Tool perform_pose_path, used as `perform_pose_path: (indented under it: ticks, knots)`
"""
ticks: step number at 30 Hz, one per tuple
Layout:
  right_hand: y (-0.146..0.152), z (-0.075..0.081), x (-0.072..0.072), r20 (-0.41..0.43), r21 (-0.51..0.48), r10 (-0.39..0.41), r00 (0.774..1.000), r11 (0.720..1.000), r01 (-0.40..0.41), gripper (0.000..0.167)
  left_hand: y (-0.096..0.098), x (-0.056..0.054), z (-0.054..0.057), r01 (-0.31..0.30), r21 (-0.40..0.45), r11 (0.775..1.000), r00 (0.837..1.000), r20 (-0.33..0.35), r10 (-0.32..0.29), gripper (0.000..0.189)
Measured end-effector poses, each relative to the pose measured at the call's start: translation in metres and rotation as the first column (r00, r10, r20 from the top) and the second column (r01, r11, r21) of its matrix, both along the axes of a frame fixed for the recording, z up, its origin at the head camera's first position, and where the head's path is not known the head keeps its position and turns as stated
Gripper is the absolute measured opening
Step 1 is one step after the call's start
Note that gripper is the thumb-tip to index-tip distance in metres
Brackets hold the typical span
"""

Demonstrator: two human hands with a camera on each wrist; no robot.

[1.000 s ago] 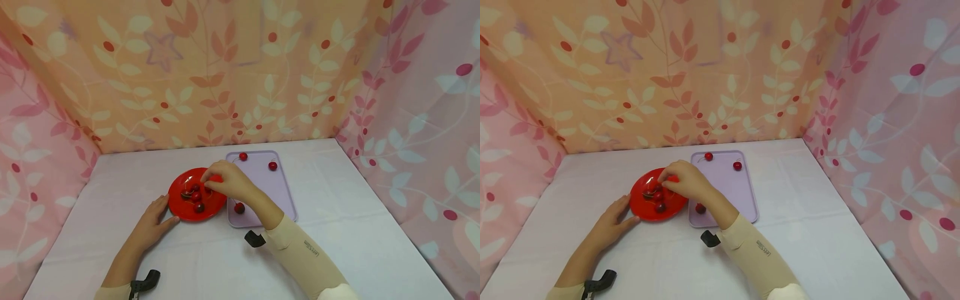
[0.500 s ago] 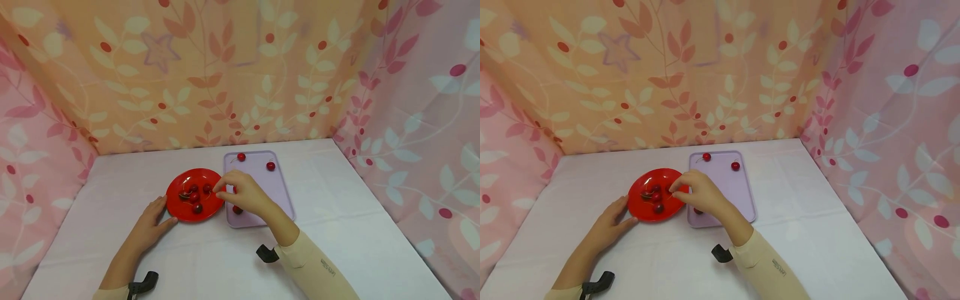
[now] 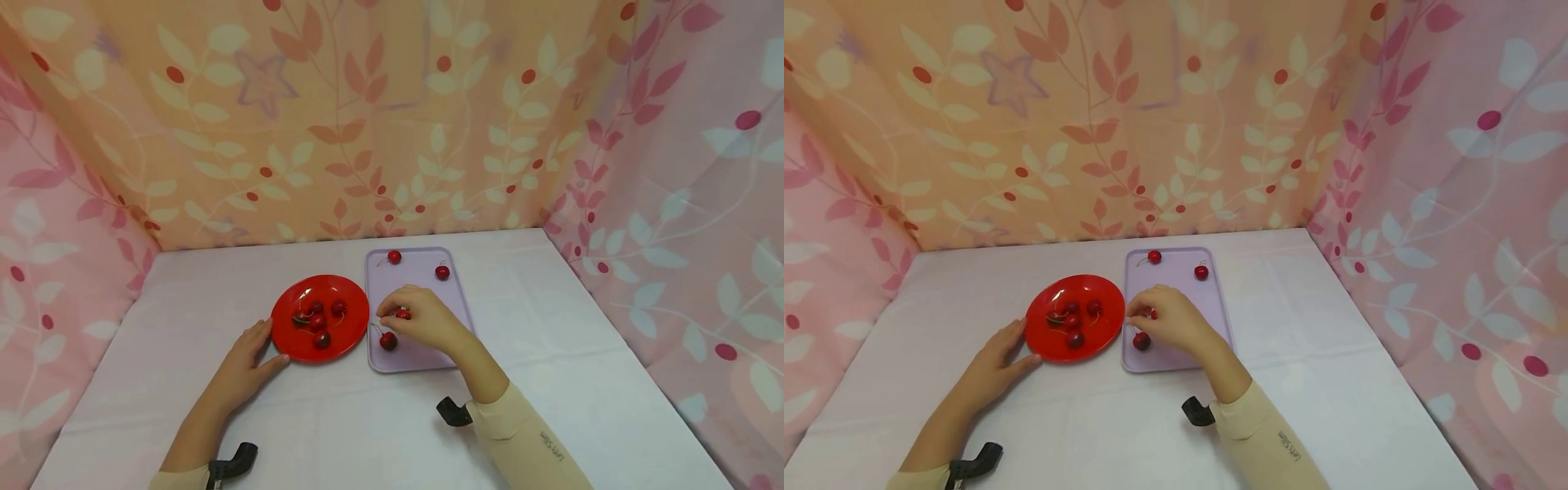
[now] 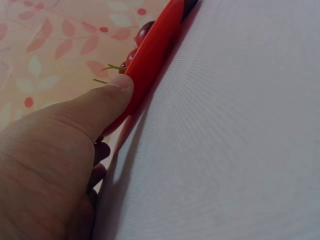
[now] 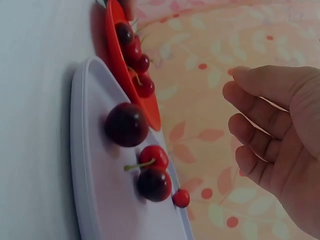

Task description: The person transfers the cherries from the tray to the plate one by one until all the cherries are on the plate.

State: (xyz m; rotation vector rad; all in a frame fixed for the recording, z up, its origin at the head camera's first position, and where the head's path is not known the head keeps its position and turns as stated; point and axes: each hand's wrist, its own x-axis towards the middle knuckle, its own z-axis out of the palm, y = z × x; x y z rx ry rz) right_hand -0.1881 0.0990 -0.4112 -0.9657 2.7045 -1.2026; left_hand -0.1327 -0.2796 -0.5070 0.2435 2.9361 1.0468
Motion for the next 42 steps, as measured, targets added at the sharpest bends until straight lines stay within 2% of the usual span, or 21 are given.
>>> perform_pose_path:
  ticks: [6, 15, 25, 32, 42]
  knots:
    - [0.006, -0.009, -0.008, 0.014, 0.035, -0.013, 1.0, 0.999, 0.012, 0.009, -0.003, 0.002, -0.001, -0.007, 0.019, 1.0, 1.0, -0.008, 0.007, 0.092]
    - [0.012, -0.02, -0.01, 0.085, 0.12, -0.08, 0.993, 0.99, 0.07, 0.005, -0.002, 0.002, -0.001, 0.0, -0.002, 1.0, 1.0, -0.016, 0.0, 0.092]
    - [0.025, -0.043, -0.02, 0.158, 0.22, -0.15, 0.976, 0.969, 0.113, 0.008, -0.001, -0.001, -0.002, 0.002, -0.005, 1.0, 1.0, -0.013, -0.002, 0.093]
    - [0.019, -0.048, -0.019, 0.145, 0.215, -0.193, 0.97, 0.963, 0.16, 0.012, 0.0, 0.0, 0.0, 0.004, -0.006, 1.0, 1.0, -0.018, -0.004, 0.093]
    - [0.004, -0.057, -0.015, 0.086, 0.281, -0.349, 0.933, 0.907, 0.313, 0.015, -0.001, -0.001, 0.0, 0.003, -0.01, 1.0, 1.0, -0.005, -0.003, 0.094]
